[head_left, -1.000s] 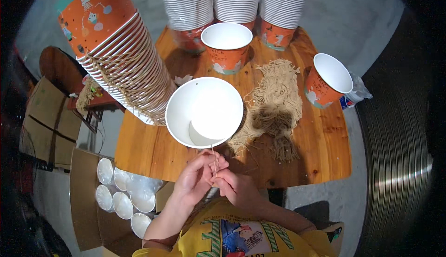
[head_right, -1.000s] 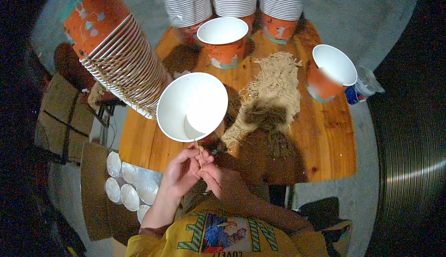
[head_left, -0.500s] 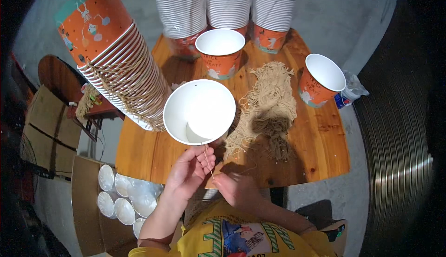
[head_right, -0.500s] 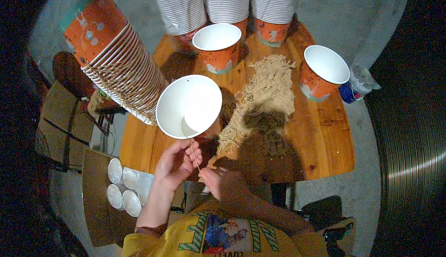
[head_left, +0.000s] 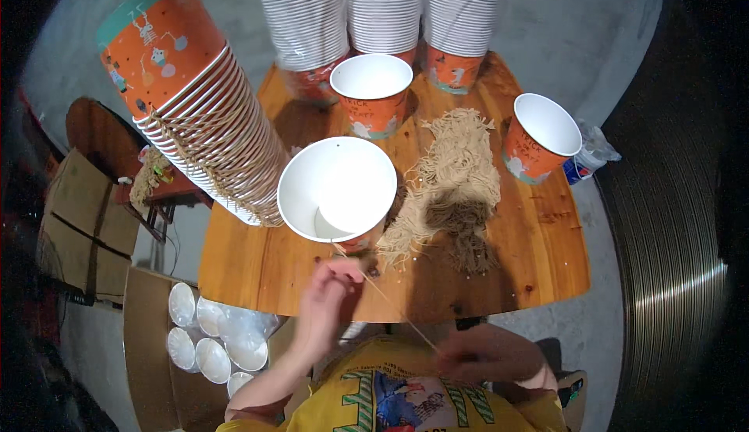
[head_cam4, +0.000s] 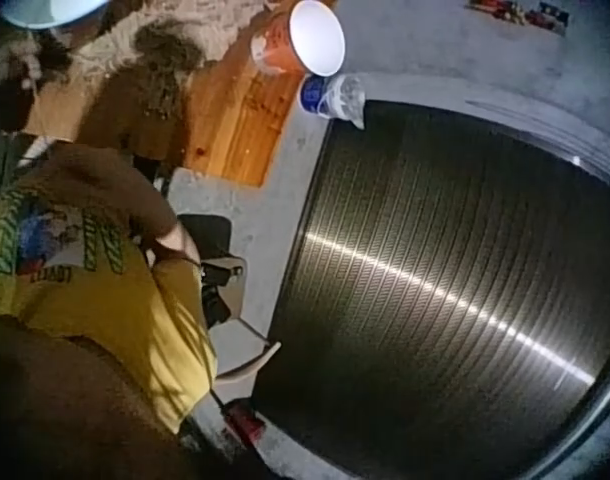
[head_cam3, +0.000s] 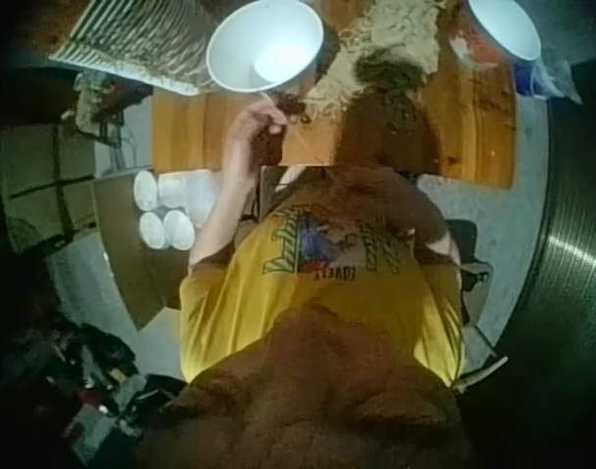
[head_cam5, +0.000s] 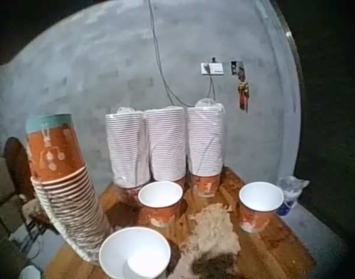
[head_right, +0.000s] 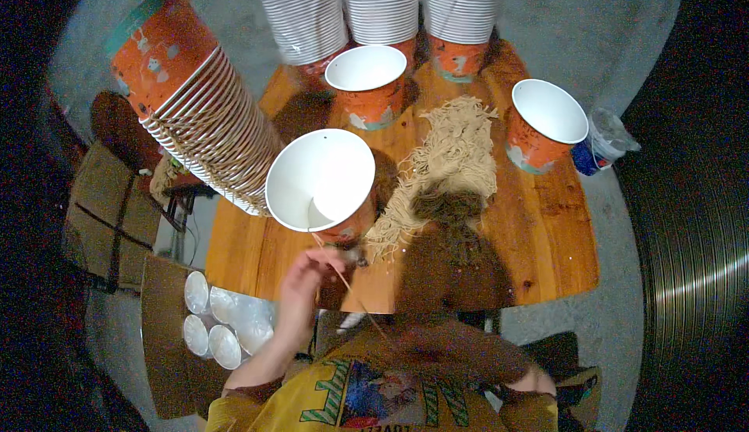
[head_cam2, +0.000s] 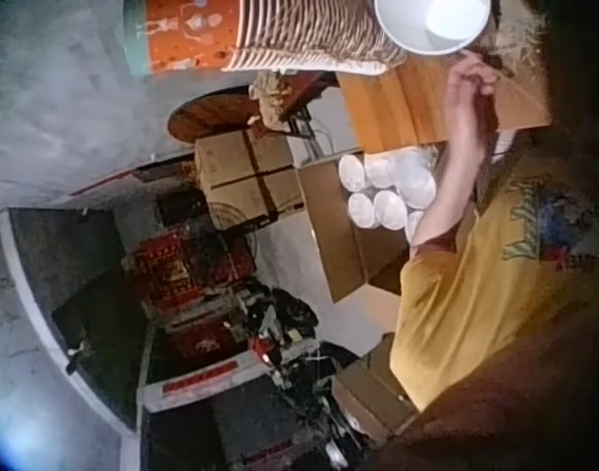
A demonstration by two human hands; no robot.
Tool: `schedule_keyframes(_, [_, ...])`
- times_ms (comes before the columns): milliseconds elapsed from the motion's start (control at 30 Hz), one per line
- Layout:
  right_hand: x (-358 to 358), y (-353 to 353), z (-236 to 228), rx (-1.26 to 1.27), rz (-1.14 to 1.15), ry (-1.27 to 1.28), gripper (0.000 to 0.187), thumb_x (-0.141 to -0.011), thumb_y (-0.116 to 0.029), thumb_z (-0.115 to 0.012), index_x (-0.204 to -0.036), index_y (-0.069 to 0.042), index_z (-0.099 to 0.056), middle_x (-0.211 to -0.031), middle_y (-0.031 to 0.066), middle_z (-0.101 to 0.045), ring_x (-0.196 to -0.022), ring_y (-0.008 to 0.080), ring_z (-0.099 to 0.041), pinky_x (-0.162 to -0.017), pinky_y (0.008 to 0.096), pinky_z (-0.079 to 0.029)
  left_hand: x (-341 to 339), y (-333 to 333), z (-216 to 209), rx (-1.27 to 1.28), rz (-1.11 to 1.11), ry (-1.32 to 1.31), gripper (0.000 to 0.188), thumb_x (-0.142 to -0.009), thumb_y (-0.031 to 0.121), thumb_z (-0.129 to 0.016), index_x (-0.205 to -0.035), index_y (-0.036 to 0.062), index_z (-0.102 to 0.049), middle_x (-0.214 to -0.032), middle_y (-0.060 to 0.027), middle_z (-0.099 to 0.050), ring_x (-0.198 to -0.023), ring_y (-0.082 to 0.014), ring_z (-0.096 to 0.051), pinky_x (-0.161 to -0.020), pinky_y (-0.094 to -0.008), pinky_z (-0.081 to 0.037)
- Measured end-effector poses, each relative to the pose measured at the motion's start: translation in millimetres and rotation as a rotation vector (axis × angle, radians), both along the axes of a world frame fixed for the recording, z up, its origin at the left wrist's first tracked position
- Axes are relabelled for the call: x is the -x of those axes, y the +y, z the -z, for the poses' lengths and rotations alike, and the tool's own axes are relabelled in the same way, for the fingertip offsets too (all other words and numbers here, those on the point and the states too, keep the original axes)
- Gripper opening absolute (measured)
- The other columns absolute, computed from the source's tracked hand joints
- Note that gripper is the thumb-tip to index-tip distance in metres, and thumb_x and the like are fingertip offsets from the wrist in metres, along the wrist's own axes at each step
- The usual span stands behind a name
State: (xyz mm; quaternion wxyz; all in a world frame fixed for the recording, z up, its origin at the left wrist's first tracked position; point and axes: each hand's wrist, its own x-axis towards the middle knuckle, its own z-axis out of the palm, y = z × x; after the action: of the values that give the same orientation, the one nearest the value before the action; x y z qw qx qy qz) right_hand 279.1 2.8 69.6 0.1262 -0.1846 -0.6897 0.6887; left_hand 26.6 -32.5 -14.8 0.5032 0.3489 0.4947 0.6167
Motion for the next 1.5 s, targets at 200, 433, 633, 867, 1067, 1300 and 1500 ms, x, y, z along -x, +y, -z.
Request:
schedule_keyframes(200, [-22, -2, -40, 0.001, -0.047, 0.124, 0.026, -0.081, -0.019, -0.068, -0.090, 0.005, -0.067, -0.081, 0.0156, -0.067, -0.069, 0.0244, -0.066, -0.059, 0.0322, -0.050, -36, 24, -34, -0.541, 0.251, 1.119, 0.056, -0.085, -0.002, -0.048, -0.139, -0.0008, -0.032, -0.146, -0.0201, -0.025, -0.108, -0.0398, -0.054, -0.081, -0.0424, -0.051])
schedule_keyframes(433, [-16, -28, -40, 0.151, 0.623, 0.177, 0.031, -0.075, -0.024, -0.069, -0.075, 0.006, -0.066, -0.055, 0.0158, -0.060, -0.040, 0.0211, -0.056, -0.037, 0.0280, -0.041, -27, 58, -47, -0.212, -0.148, 1.563, 0.048, -0.087, 0.019, -0.061, -0.128, 0.0018, -0.044, -0.092, -0.0170, -0.054, -0.068, -0.0373, -0.060, -0.052, -0.0438, -0.049])
schedule_keyframes(633, [-2, 14, -23, 0.313, 0.452, 0.436, 0.026, -0.087, -0.028, -0.059, -0.080, -0.002, -0.061, -0.074, 0.0041, -0.059, -0.066, 0.0136, -0.056, -0.059, 0.0241, -0.044, 15, 40, -60, -0.212, -0.195, 1.325, 0.027, -0.084, 0.024, -0.066, -0.073, 0.0012, -0.056, -0.080, -0.0118, -0.053, -0.063, -0.0315, -0.058, -0.055, -0.0395, -0.046])
schedule_keyframes(867, [59, 60, 4, 0.685, 0.532, 0.690, 0.032, -0.098, -0.032, -0.044, -0.086, -0.005, -0.055, -0.057, -0.0023, -0.036, -0.046, 0.0072, -0.034, -0.037, 0.0216, -0.030, 87, 47, -48, -0.313, 0.012, 1.162, 0.020, -0.086, 0.010, -0.060, -0.074, -0.0040, -0.054, -0.072, -0.0100, -0.046, -0.060, -0.0222, -0.048, -0.055, -0.0322, -0.040])
schedule_keyframes(1067, [73, 76, 40, 0.906, 0.412, 0.751, 0.028, -0.100, -0.029, -0.040, -0.092, -0.007, -0.054, -0.063, -0.0029, -0.035, -0.048, 0.0075, -0.035, -0.043, 0.0205, -0.037, 83, 43, -62, -0.408, -0.199, 1.279, 0.008, -0.086, 0.007, -0.059, -0.084, -0.0008, -0.057, -0.088, -0.0127, -0.057, -0.073, -0.0263, -0.059, -0.064, -0.0329, -0.048])
schedule_keyframes(1300, [77, 68, 42, 0.978, 0.245, 0.823, 0.025, -0.101, -0.028, -0.038, -0.094, -0.008, -0.052, -0.063, -0.0028, -0.036, -0.050, 0.0081, -0.036, -0.045, 0.0216, -0.035, -19, 10, -78, -0.372, 0.096, 1.080, 0.044, -0.077, 0.017, -0.074, -0.113, 0.0035, -0.053, -0.093, -0.0121, -0.056, -0.071, -0.0226, -0.060, -0.060, -0.0331, -0.049])
schedule_keyframes(1500, [69, 62, 46, 0.905, 0.384, 0.763, 0.023, -0.100, -0.027, -0.041, -0.095, -0.007, -0.050, -0.064, -0.0024, -0.039, -0.051, 0.0079, -0.036, -0.046, 0.0213, -0.034, -29, 19, -59, -0.370, 0.167, 1.049, 0.013, -0.086, 0.010, -0.063, -0.096, 0.0026, -0.059, -0.081, -0.0136, -0.056, -0.072, -0.0330, -0.059, -0.061, -0.0392, -0.048])
